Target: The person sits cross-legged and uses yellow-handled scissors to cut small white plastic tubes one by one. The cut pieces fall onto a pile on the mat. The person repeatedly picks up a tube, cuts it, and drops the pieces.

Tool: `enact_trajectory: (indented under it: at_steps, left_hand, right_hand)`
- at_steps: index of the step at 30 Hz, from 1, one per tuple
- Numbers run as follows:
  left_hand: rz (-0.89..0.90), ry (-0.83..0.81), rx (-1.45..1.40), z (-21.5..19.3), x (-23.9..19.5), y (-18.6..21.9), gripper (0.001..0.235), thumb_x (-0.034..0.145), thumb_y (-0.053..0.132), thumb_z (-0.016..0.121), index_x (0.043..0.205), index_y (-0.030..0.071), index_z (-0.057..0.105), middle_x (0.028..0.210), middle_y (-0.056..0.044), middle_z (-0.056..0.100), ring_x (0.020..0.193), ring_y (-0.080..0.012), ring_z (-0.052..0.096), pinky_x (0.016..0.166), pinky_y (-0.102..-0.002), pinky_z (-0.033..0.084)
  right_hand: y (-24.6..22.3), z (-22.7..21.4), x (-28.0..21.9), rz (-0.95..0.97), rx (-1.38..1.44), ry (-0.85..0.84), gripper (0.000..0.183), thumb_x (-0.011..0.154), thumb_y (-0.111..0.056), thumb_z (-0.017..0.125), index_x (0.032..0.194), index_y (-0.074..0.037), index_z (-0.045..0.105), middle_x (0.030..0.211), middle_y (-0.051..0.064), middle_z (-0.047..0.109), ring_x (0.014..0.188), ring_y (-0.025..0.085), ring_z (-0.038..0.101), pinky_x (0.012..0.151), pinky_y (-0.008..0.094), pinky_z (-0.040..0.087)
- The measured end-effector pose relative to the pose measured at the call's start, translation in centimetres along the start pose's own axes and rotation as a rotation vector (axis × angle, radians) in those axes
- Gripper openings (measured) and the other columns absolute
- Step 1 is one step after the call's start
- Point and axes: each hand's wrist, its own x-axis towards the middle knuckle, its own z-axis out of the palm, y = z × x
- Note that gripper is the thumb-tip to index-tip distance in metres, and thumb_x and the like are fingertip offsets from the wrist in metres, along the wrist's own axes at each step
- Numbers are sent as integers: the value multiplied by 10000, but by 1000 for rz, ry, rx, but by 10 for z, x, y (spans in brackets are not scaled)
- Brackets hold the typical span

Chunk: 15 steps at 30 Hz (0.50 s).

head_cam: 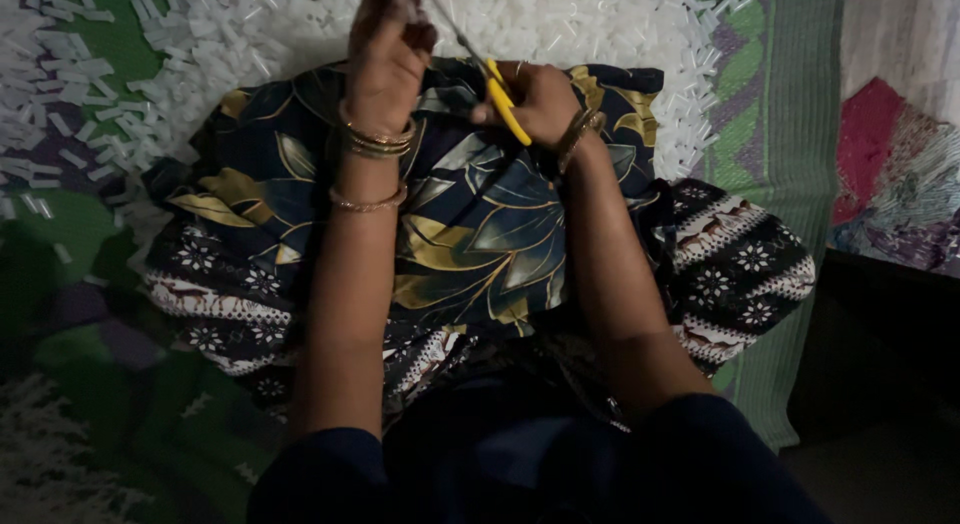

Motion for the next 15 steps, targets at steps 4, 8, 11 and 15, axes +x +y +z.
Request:
enact_trajectory:
  at_steps: [4,8,11,15]
  left_hand:
    - [-6,144,-349,-28,4,25,140,1017,82,681,1157,84,690,1124,-46,729,1021,-156,696,927,-309,580]
    - [27,28,-577,-34,-12,107,141,1121,180,591,1170,96,693,1133,-28,726,1019,-129,695,1005,-297,552]
    - [175,-226,-620,-23,-36,170,177,1100,245,577,1082,155,728,1079,38,743,945,-66,705,997,-281,544]
    - [295,-354,-448,0,-37,209,142,976,281,644,1064,205,727,967,99,721,862,9,682,855,-206,531]
  right_hand:
    - [-7,-5,-7,13,4,10,606,781,-465,889,1145,-12,718,825,68,729,716,157,647,639,321,509]
    - [-16,-9,-3,90,-55,93,551,835,-505,851,1062,-14,744,813,51,723,708,127,672,655,317,512]
    - [-19,-7,-1,226,-6,153,529,833,-520,824,985,-20,737,737,57,700,643,135,614,607,328,487]
    - [-19,-3,3,227,-36,259,521,847,-495,841,897,4,701,666,86,617,605,143,518,570,343,430]
